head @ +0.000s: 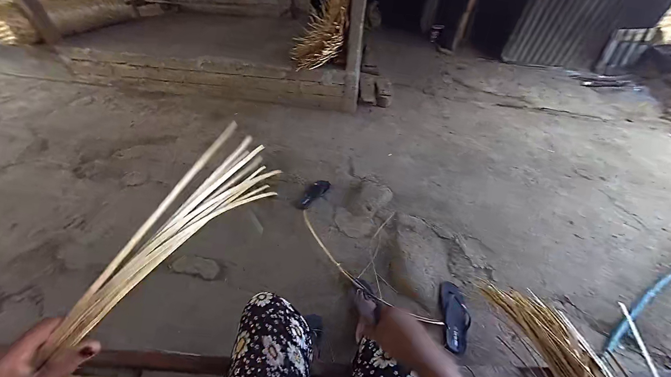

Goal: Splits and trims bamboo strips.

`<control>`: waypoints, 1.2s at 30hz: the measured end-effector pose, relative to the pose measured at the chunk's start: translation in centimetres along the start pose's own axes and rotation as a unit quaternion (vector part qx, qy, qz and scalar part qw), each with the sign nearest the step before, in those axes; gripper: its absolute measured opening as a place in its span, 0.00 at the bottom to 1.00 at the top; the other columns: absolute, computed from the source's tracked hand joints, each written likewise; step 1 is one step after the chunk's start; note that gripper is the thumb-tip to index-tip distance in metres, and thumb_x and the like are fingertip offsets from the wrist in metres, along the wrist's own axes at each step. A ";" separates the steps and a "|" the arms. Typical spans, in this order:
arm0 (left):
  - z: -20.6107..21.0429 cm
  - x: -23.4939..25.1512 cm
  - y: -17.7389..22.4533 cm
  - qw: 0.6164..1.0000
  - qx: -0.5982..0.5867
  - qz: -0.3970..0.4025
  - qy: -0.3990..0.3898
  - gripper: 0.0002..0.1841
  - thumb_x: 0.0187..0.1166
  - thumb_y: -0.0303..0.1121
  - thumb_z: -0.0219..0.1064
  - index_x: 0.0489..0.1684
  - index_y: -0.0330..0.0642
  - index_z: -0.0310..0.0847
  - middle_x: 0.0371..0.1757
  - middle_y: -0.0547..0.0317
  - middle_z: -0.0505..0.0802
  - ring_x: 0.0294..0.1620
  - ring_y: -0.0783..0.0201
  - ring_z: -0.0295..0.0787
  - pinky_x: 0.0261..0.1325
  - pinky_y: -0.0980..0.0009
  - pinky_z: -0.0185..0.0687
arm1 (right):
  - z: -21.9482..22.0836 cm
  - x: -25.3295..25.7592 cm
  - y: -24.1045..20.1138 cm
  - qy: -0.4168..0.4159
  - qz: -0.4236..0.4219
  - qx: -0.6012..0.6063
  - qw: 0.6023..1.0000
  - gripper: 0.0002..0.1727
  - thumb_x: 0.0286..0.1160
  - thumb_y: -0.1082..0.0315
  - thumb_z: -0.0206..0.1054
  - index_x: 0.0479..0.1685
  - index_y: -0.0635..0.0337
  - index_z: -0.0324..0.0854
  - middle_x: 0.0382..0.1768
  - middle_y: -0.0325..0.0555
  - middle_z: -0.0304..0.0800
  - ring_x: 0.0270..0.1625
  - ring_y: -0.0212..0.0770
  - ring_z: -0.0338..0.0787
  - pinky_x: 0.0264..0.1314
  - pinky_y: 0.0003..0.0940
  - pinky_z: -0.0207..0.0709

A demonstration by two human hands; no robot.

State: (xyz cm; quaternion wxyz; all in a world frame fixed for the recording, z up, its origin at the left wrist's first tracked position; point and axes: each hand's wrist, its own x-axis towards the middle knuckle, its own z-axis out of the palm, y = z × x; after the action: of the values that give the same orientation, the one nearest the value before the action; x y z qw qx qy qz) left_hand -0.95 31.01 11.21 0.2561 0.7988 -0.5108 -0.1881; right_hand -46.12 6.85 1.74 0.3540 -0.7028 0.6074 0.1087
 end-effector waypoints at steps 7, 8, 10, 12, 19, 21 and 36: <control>3.8 1.8 2.5 0.999 0.018 -0.038 -0.001 0.21 0.76 0.36 0.74 0.57 0.26 0.81 0.42 0.34 0.88 0.40 0.42 0.85 0.47 0.39 0.78 | 12.4 -5.3 -7.8 -0.176 -0.289 -0.096 0.936 0.39 0.75 0.35 0.69 0.77 0.54 0.78 0.66 0.62 0.87 0.68 0.67 0.85 0.66 0.74 0.75; 4.1 1.8 2.5 0.999 0.016 -0.034 -0.016 0.21 0.77 0.37 0.73 0.57 0.27 0.81 0.40 0.36 0.89 0.37 0.45 0.86 0.44 0.41 0.80 | 12.7 -5.0 -7.7 -0.157 -0.321 -0.093 0.929 0.39 0.76 0.37 0.69 0.78 0.55 0.77 0.69 0.63 0.84 0.72 0.67 0.82 0.69 0.73 0.72; 4.8 1.8 2.1 0.999 0.011 -0.019 -0.048 0.21 0.78 0.40 0.72 0.57 0.29 0.81 0.36 0.39 0.89 0.31 0.47 0.87 0.39 0.44 0.83 | 11.9 -4.8 -7.4 -0.046 -0.380 -0.047 0.922 0.33 0.75 0.44 0.73 0.73 0.56 0.83 0.66 0.61 0.86 0.71 0.65 0.83 0.70 0.70 0.73; 5.6 1.8 2.4 0.997 -0.004 0.024 -0.076 0.21 0.77 0.40 0.72 0.55 0.26 0.82 0.35 0.37 0.90 0.31 0.46 0.88 0.39 0.43 0.84 | 9.6 -5.3 -7.4 0.127 -0.427 -0.021 0.895 0.28 0.72 0.51 0.76 0.71 0.52 0.85 0.67 0.56 0.87 0.69 0.61 0.85 0.69 0.63 0.76; 8.4 1.7 7.3 0.957 -0.013 0.206 -0.204 0.19 0.78 0.40 0.72 0.52 0.30 0.85 0.32 0.40 0.90 0.31 0.45 0.88 0.37 0.42 0.82 | 2.9 -7.0 -7.8 0.455 -0.471 -0.155 0.740 0.35 0.65 0.51 0.77 0.79 0.36 0.77 0.80 0.50 0.79 0.84 0.56 0.75 0.83 0.59 0.69; 9.2 1.9 8.4 0.937 -0.031 0.252 -0.239 0.16 0.78 0.38 0.72 0.50 0.31 0.86 0.31 0.42 0.91 0.32 0.48 0.89 0.38 0.44 0.83 | 2.5 -7.8 -7.1 0.428 -0.457 -0.181 0.758 0.37 0.67 0.58 0.77 0.83 0.34 0.74 0.76 0.48 0.83 0.83 0.55 0.77 0.84 0.63 0.65; 17.6 8.5 8.9 0.943 0.111 0.256 -0.183 0.18 0.76 0.34 0.73 0.64 0.47 0.87 0.54 0.47 0.95 0.53 0.43 0.94 0.57 0.37 0.85 | 1.7 -15.2 2.6 0.254 -0.193 -0.007 0.948 0.21 0.79 0.72 0.67 0.70 0.45 0.86 0.52 0.55 0.95 0.45 0.61 0.96 0.45 0.66 0.86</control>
State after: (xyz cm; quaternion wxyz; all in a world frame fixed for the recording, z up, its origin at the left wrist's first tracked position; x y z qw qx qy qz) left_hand -13.80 16.36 2.21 0.1073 0.6163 -0.7538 -0.2009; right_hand -51.72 19.73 8.41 0.1972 -0.8132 0.5295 -0.1397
